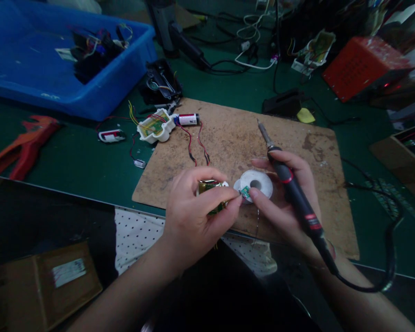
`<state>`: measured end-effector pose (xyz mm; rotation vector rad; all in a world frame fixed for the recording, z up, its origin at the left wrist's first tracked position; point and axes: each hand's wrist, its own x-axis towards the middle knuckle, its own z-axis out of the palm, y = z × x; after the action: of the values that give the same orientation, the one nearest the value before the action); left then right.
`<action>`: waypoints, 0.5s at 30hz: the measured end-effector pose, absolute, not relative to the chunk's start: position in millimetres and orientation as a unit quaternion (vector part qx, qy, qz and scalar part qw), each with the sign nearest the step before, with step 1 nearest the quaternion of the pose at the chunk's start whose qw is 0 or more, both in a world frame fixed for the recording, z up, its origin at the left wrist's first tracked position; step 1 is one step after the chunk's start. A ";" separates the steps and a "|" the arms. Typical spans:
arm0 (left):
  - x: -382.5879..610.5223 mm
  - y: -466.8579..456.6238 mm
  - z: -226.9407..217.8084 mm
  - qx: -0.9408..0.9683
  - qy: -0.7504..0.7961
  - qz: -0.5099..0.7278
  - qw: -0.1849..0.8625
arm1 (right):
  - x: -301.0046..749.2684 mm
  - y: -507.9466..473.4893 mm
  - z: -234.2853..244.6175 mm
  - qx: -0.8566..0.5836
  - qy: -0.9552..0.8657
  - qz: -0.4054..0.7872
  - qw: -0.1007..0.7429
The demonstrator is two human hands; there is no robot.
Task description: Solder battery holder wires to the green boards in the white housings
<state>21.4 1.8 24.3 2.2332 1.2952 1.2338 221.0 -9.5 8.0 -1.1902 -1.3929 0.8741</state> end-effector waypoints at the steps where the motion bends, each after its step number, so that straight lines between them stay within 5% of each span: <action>1: 21.8 2.7 23.7 0.771 0.446 0.429 0.154 | 221.1 -9.5 7.6 -0.496 -0.584 0.365 0.529; 15: 27.0 3.8 21.1 0.783 0.422 0.397 0.224 | 221.8 -9.0 10.0 -0.515 -0.580 0.300 0.556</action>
<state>27.0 3.8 21.1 2.1623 1.1649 1.0967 221.8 -9.0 10.0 -1.2160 -1.3686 0.7085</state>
